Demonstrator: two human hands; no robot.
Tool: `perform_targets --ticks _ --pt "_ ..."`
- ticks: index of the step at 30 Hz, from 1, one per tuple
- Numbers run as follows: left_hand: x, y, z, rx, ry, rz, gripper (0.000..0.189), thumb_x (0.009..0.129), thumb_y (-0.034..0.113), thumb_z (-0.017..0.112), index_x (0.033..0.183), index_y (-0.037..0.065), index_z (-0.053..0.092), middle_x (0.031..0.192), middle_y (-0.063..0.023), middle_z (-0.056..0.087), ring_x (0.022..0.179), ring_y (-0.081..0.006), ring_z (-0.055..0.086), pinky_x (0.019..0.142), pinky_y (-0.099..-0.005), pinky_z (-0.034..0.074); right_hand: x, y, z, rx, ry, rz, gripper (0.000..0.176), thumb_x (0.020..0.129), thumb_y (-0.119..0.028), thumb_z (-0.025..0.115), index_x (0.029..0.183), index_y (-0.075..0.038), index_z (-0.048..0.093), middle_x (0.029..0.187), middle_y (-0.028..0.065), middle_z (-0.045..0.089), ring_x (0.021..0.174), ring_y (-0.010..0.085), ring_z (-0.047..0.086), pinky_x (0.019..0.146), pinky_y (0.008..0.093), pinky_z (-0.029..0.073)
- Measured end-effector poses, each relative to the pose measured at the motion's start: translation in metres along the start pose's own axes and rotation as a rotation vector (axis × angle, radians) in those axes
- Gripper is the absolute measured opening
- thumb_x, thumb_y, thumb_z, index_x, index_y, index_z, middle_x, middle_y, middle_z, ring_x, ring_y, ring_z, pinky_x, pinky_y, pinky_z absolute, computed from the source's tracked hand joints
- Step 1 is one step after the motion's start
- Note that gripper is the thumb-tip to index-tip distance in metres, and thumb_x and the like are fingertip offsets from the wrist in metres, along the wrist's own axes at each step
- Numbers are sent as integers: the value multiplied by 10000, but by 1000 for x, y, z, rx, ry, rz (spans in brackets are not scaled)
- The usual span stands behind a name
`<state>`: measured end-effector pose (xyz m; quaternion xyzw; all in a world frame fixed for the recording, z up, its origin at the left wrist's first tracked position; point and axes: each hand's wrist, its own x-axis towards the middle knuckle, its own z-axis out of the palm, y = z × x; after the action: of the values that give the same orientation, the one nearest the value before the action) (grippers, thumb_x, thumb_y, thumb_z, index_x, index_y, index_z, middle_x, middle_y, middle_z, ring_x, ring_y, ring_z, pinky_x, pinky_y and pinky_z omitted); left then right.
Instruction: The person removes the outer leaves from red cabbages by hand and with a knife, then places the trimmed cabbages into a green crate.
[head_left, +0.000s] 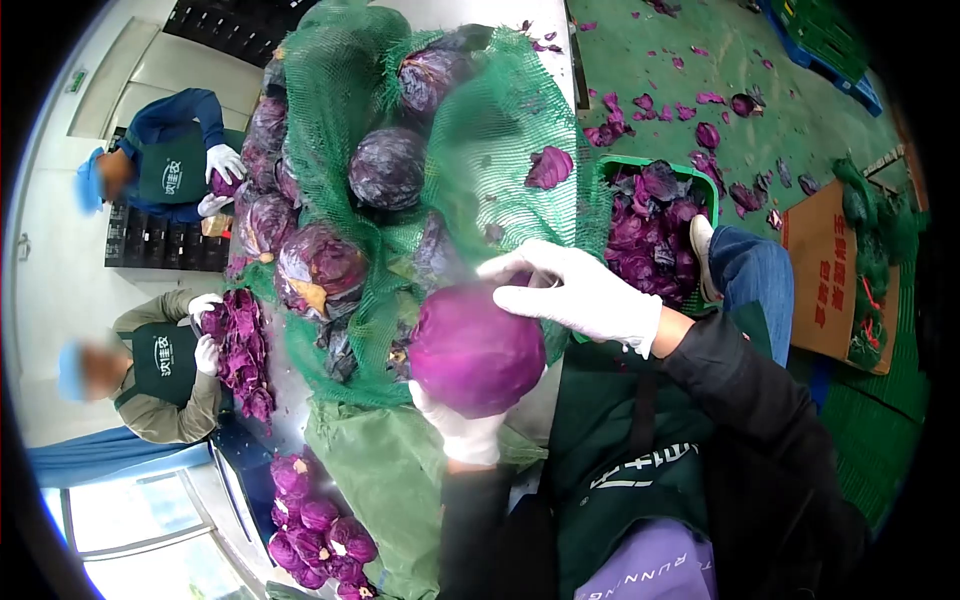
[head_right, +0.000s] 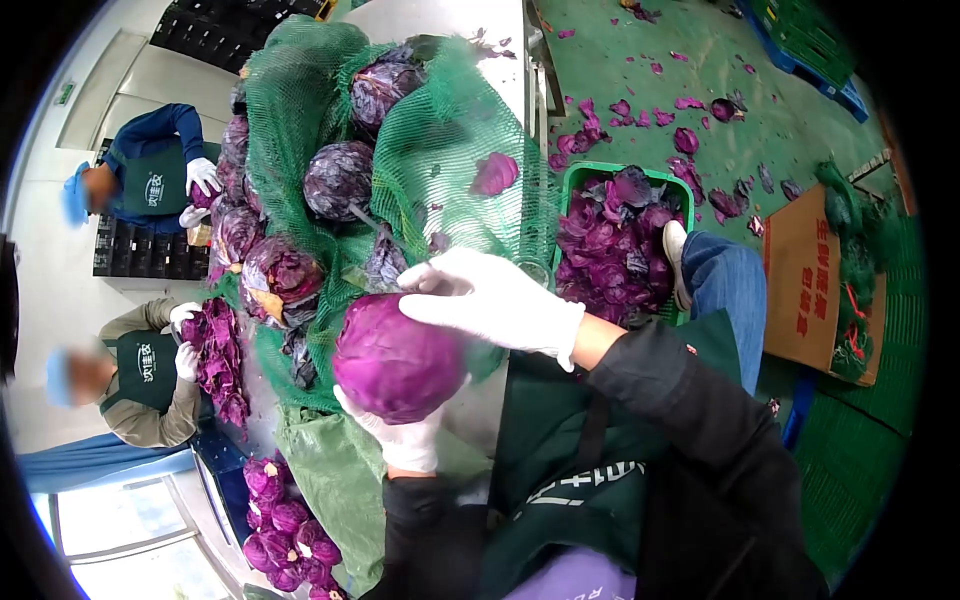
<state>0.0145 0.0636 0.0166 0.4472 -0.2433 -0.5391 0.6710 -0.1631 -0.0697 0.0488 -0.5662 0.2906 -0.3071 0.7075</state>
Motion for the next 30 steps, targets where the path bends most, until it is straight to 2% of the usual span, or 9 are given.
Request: perform_targets --ticks 4,7,9,10,15,18,19,24,30 --pt "1 8 19 1249 -82 509 1144 612 501 904 1484 115 271 1462 -131 407 1323 -359 462 1113 -510 390 -8 -2 10 148 17 112 423 968 -380 606 1276 -91 627 942 11 653 620 48 497 557 212 420" --pt "-3 29 33 -444 39 -446 879 846 540 711 1497 111 304 1474 -159 400 1363 -337 422 1105 -560 401 -16 9 13 333 104 379 446 979 -474 563 1061 -43 638 789 -10 595 488 72 458 456 230 373" --pt "-6 22 35 -261 124 -171 844 890 570 634 1509 113 287 1492 -175 377 1373 -361 403 1103 -611 377 -23 11 21 428 81 531 431 996 -503 521 849 -98 544 641 -35 484 475 75 428 443 244 354" --pt "-10 20 31 -165 174 -36 828 912 585 595 1514 114 279 1501 -183 365 1378 -373 394 1102 -637 365 -23 21 31 588 78 536 443 992 -524 514 870 -100 545 612 -20 478 479 84 433 454 249 359" --pt "-27 29 4 -463 47 -235 810 914 466 642 1526 108 252 1547 -193 305 1383 -426 372 1109 -667 320 -28 15 47 366 -15 494 464 981 -523 542 894 -68 570 683 -10 542 479 88 443 467 246 383" --pt "-39 47 -6 -755 -112 -330 848 899 482 645 1538 110 230 1549 -207 292 1382 -448 360 1122 -663 299 -32 2 61 328 -45 464 499 976 -499 568 1029 -5 617 763 50 644 507 84 517 451 220 411" --pt "-44 57 -5 -797 -69 -354 871 831 404 754 1494 95 281 1510 -205 343 1361 -406 411 1097 -614 374 -31 0 63 306 -116 462 523 980 -483 568 1112 21 608 852 95 697 523 89 555 456 209 434" --pt "-82 80 -38 -927 12 -184 741 874 402 707 1452 106 350 1460 -171 416 1332 -369 444 1064 -606 403 -30 -2 83 215 -220 456 422 1006 -382 552 1177 1 600 932 108 725 572 82 625 448 173 447" --pt "-156 116 -144 -484 564 310 620 949 490 557 1445 148 413 1446 -153 446 1333 -365 434 1062 -650 368 -34 13 95 80 -194 495 316 1011 -331 529 1103 -43 620 836 110 706 532 90 578 414 193 377"
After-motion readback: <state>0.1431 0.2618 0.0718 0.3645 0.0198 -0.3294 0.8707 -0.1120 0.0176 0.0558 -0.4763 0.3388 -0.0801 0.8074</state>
